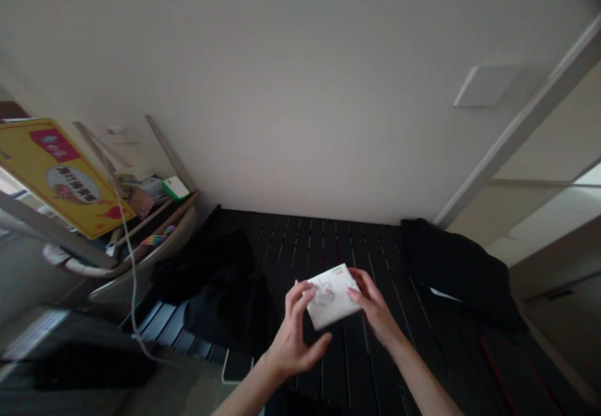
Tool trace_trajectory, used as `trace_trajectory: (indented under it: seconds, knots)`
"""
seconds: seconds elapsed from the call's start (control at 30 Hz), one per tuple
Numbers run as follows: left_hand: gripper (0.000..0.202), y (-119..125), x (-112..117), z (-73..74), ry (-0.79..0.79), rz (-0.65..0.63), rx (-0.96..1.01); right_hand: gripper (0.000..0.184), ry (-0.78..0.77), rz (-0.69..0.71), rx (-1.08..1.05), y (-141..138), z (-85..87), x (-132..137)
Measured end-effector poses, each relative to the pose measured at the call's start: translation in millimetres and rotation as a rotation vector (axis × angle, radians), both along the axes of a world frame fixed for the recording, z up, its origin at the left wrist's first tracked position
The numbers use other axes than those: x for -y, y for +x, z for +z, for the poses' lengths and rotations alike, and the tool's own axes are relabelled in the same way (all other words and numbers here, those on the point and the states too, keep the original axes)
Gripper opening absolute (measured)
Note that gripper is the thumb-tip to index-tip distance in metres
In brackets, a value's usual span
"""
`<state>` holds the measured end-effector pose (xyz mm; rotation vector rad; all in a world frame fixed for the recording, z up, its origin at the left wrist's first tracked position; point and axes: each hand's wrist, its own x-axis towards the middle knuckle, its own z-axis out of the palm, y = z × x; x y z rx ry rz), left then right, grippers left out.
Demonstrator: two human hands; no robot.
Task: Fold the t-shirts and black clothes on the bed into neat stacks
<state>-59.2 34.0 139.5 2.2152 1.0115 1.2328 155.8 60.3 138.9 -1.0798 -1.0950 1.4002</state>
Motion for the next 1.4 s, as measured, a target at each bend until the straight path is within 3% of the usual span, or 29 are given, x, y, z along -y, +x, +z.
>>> trace_trajectory:
  seconds: [0.1, 0.2, 0.23, 0.3, 0.47, 0.57, 0.67, 0.9, 1.03, 1.13, 1.23, 1.3, 1.4]
  knots:
    - [0.059, 18, -3, 24.3, -0.473, 0.091, 0.274, 0.046, 0.045, 0.146, 0.093, 24, 18.9, 13]
    - [0.053, 32, -10, 37.0, -1.089, -0.207, 0.441, 0.043, 0.13, 0.191, 0.104, 37, 29.7, 19]
    - [0.053, 37, -11, 37.6, -1.229, -0.321, 0.477, 0.04, 0.163, 0.172, 0.107, 39, 30.3, 20]
    - [0.056, 47, -8, 35.1, -1.335, -0.436, 0.538, 0.031, 0.213, 0.105, 0.143, 43, 28.5, 20]
    - [0.061, 66, 5, 21.8, -1.256, -0.343, 0.678, 0.023, 0.376, -0.124, 0.441, 47, 22.7, 22]
    - [0.057, 69, 8, 14.2, -1.319, -0.323, 0.722, 0.018, 0.596, -0.284, 0.683, 44, 20.8, 23]
    - [0.051, 71, 8, 7.5, -1.415, -0.287, 0.775, 0.013, 0.713, -0.321, 0.826, 37, 14.9, 25]
    - [0.05, 74, -6, -2.9, -1.396, 0.008, 0.853, 0.009, 0.775, -0.16, 0.892, 11, 6.2, 54]
    - [0.048, 64, -19, -3.9, -1.25, 0.148, 0.925, 0.009, 0.775, 0.183, 0.833, 2, 12.7, 88]
    - [0.049, 56, -23, -1.4, -1.197, 0.154, 0.951, 0.009, 0.638, 0.44, 0.806, 5, 16.0, 103]
    - [0.049, 54, -20, 3.2, -1.108, 0.152, 0.948, 0.004, 0.411, 0.582, 0.819, 15, 19.1, 99]
    - [0.048, 57, -14, 6.2, -1.034, 0.121, 0.934, 0.016, 0.316, 0.546, 0.849, 20, 23.0, 88]
    - [0.045, 63, -4, 9.0, -0.944, 0.093, 0.892, 0.029, 0.338, 0.269, 0.841, 21, 31.8, 67]
